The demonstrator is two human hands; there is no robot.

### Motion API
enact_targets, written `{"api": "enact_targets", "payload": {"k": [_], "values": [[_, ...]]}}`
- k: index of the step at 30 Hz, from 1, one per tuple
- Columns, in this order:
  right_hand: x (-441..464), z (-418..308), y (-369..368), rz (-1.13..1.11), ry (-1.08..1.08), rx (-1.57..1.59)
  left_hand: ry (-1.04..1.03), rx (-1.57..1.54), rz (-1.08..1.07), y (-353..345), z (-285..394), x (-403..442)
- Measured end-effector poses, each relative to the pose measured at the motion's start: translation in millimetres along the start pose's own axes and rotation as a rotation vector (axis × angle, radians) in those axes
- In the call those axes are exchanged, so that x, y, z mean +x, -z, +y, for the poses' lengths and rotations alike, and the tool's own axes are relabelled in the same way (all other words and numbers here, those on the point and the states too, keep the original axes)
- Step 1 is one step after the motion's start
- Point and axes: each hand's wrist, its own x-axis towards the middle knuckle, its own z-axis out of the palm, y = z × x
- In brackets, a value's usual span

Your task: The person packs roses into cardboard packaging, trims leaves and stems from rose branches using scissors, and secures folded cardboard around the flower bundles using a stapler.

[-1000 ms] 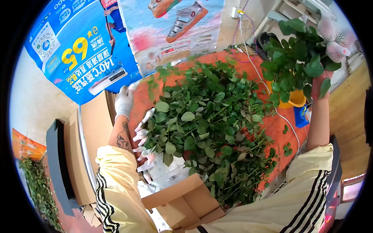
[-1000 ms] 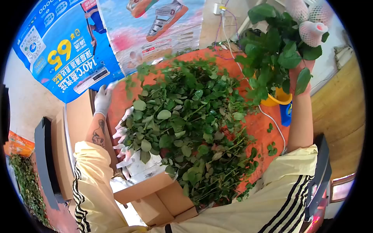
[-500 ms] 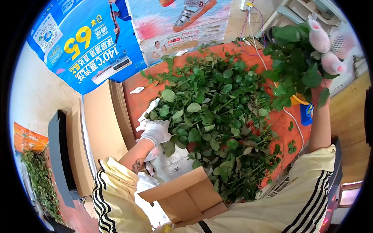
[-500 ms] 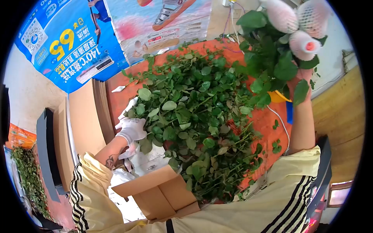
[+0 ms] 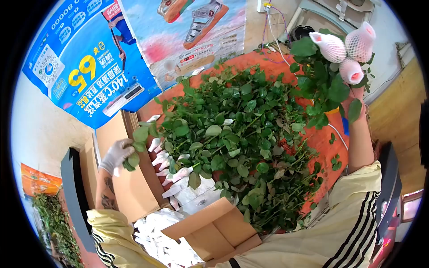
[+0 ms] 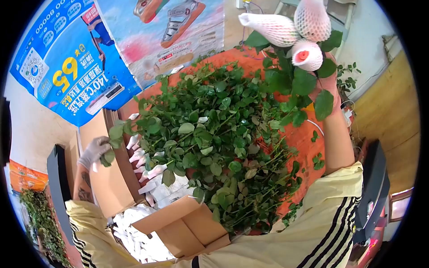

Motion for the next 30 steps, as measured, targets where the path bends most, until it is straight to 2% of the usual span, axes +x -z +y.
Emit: {"api": "enact_targets", "payload": {"k": [1, 3, 5, 6, 7, 9, 11, 13, 15, 17, 18, 19, 21, 23, 24, 25, 26, 27, 30], "values": [[-1, 0, -3, -0.01, 0.033, -0.056, -0.003, -0.087, -0.01, -12, 8, -6], [-1, 0, -7, -0.024, 0.09, -0.167, -0.1, 0.011, -0.142, -38, 29, -16], [-4, -1, -14, -0.05, 0.159, -0.303, -0.047, 0.164, -0.446, -56, 38, -14], [-3, -2, -17, -0.066, 0.203, -0.376, -0.167, -0.008, -0.376, -71, 32, -14], [-6, -2, -24, -0.084, 0.249, -0.467, -0.164, -0.011, -0.373, -77, 44, -14], [-4, -5, -30, -0.126, 0.357, -0.658, -0.037, -0.159, -0.187, -84, 73, -9], [-2, -5, -39, -0.168, 0.467, -0.839, -0.16, 0.039, -0.098, -89, 57, 17], [-1, -5, -44, -0.194, 0.538, -0.935, -0.111, 0.275, -0.122, -75, 88, 24], [-3, -3, -45, -0.206, 0.508, -0.89, -0.232, 0.663, 0.222, -63, 127, 25], [-6, 10, -39, -0.171, 0.243, -0.475, -0.354, 0.805, 0.455, -38, 121, 65], [-8, 17, -38, -0.137, 0.111, -0.191, -0.331, 0.945, 0.522, -20, 119, 87], [-5, 20, -28, -0.163, 0.061, -0.105, -0.305, 1.088, 0.59, -5, 115, 103], [2, 27, -7, -0.201, -0.045, 0.063, -0.532, 1.176, 1.266, -2, 96, 120], [1, 23, -1, -0.285, 0.018, -0.117, -0.372, 0.903, 1.119, -20, 106, 118], [-1, 22, -5, -0.262, 0.076, -0.228, -0.373, 0.703, 0.863, -33, 93, 126], [-6, 20, -8, -0.237, 0.119, -0.313, -0.261, 0.612, 0.555, -46, 98, 120], [-7, 20, -10, -0.219, 0.141, -0.369, -0.328, 0.482, 0.367, -66, 88, 114], [-8, 20, -13, -0.211, 0.163, -0.411, -0.209, 0.523, 0.149, -83, 95, 97], [-8, 23, -17, -0.201, 0.208, -0.506, -0.167, 0.575, -0.039, -143, 57, 71]]}}
